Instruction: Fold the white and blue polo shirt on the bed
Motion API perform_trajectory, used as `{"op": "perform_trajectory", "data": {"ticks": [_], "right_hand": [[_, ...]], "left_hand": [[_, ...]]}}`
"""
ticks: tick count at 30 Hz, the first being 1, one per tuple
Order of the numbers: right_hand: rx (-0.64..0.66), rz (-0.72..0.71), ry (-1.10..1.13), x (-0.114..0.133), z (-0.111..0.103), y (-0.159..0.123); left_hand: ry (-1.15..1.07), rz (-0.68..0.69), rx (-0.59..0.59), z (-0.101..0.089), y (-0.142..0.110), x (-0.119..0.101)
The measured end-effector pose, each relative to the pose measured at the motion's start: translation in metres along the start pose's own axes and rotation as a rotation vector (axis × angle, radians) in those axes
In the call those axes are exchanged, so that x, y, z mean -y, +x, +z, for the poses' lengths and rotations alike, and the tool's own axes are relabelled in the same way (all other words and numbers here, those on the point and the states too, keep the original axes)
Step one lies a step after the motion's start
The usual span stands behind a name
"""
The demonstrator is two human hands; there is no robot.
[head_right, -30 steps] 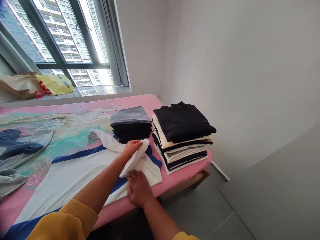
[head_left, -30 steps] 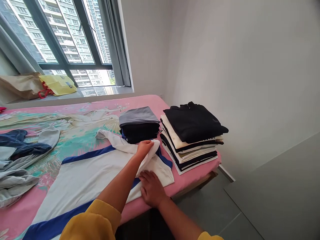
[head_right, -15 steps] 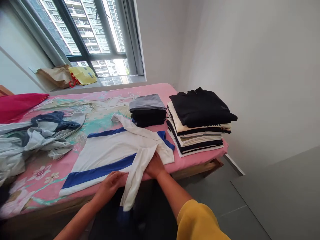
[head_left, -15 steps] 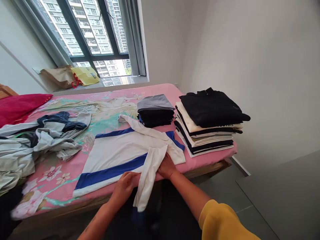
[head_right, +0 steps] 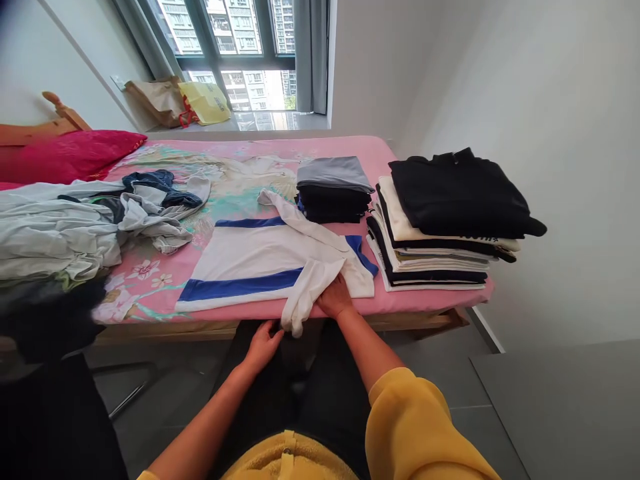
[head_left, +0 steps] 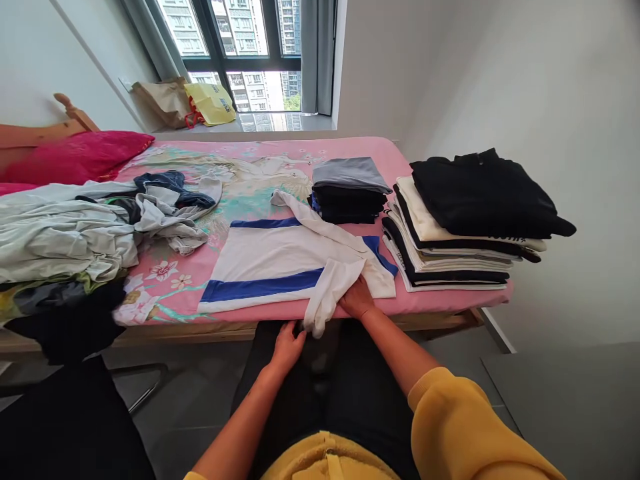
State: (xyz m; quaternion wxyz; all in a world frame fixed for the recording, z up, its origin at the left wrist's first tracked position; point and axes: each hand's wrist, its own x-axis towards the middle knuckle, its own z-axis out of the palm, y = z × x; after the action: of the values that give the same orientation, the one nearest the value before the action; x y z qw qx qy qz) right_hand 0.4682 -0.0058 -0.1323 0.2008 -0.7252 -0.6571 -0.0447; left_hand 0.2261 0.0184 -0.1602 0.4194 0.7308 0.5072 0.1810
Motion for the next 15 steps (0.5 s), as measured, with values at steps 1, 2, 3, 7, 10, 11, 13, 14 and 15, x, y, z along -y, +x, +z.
{"op": "perform_trajectory", "data": {"ticks": [1, 2, 3, 7, 10, 11, 13, 14, 15], "right_hand": [[-0.002, 0.0, -0.002, 0.0, 0.0, 0.0], [-0.004, -0.002, -0.003, 0.0, 0.0, 0.0], [-0.004, -0.003, -0.003, 0.0, 0.0, 0.0], [0.001, 0.01, 0.007, 0.0, -0.001, 0.0], [0.002, 0.017, 0.026, 0.0, 0.0, 0.0], [0.001, 0.021, 0.03, -0.001, 0.0, 0.0], [-0.002, 0.031, 0.034, -0.001, 0.0, 0.0], [-0.001, 0.036, 0.036, -0.001, 0.001, -0.001], [0.001, 0.039, 0.036, -0.001, 0.001, -0.001]], "left_hand": [[0.006, -0.008, 0.014, 0.004, 0.005, -0.002], [0.001, -0.01, 0.032, 0.008, 0.009, -0.004], [-0.012, -0.008, 0.051, 0.011, 0.011, -0.006], [-0.093, 0.017, 0.086, 0.011, -0.003, -0.011], [-0.131, 0.093, 0.024, -0.006, -0.023, -0.016], [-0.125, 0.109, -0.01, -0.014, -0.029, -0.019], [-0.148, 0.075, -0.01, -0.028, -0.037, -0.026], [-0.214, 0.026, 0.043, -0.034, -0.039, -0.031], [-0.312, -0.032, 0.129, -0.038, -0.04, -0.035]]}}
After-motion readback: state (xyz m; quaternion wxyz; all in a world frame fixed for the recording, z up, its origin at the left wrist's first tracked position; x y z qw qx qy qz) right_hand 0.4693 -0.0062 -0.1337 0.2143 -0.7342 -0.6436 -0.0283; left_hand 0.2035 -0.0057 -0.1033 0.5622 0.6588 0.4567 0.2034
